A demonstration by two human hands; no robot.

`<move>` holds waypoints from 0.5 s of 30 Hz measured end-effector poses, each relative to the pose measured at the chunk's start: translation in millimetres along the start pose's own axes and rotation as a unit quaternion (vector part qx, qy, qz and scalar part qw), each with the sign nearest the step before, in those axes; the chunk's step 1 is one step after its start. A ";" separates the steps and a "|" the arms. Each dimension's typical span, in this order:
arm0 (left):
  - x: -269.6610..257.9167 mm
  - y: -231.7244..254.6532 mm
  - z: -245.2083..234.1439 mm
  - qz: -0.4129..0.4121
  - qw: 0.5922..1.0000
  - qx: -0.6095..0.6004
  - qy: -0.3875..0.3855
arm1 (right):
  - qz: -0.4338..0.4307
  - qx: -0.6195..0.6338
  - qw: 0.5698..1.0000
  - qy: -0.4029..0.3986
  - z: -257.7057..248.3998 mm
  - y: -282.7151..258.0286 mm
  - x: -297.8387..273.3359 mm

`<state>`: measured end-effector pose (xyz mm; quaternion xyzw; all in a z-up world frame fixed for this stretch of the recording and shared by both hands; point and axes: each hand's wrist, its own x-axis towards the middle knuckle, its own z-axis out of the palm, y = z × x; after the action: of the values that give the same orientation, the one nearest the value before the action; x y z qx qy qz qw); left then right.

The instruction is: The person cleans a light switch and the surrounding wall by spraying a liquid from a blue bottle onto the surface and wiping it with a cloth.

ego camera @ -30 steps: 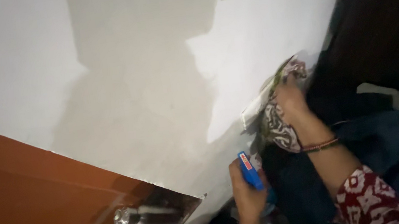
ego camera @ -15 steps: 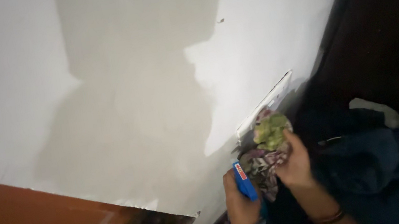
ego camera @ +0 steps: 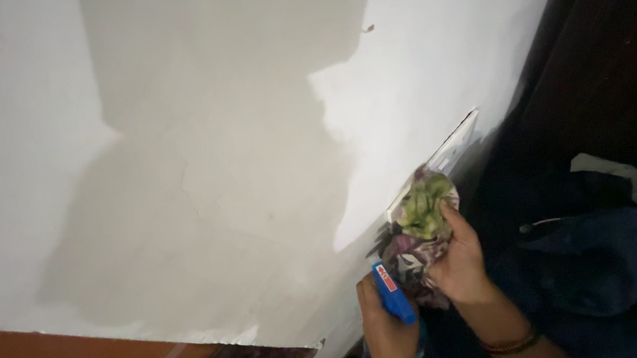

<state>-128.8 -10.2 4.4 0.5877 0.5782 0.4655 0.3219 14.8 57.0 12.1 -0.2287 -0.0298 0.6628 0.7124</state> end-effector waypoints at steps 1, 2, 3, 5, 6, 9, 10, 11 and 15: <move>-0.2 -0.2 -0.6 0.000 1.000 0.000 0.001 | -0.012 0.014 0.999 -0.038 2.3 3.0 1.1; -0.5 -0.1 -1.1 0.016 1.000 0.007 0.005 | -0.011 0.013 0.999 -0.038 4.8 6.6 2.0; 0.0 0.4 -0.8 0.033 0.999 0.014 0.008 | -0.027 0.004 1.000 -0.015 7.8 9.6 3.3; -2.1 1.6 0.2 0.019 1.000 0.014 0.008 | -0.043 -0.004 0.999 0.009 12.9 14.2 5.3; -3.8 1.9 1.0 0.004 1.000 0.014 0.007 | -0.078 -0.003 0.997 -0.021 15.2 16.2 5.8; -6.4 1.6 6.0 0.040 0.999 0.017 0.021 | -0.118 -0.022 0.993 0.002 26.6 9.2 16.1; -6.2 0.5 7.7 0.042 0.999 0.016 0.022 | -0.123 -0.042 0.990 0.058 31.0 3.9 23.4; -6.8 -1.2 9.2 0.036 0.999 0.005 0.010 | -0.123 -0.043 0.990 0.056 34.2 -0.8 31.0; -8.7 -9.6 17.8 0.036 0.999 0.008 0.003 | -0.166 -0.028 0.982 0.088 32.9 -23.6 68.4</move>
<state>-115.2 -14.7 -12.2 0.6091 0.5612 0.4741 0.2989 33.5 131.6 32.4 -0.2975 -0.0231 0.5115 0.8058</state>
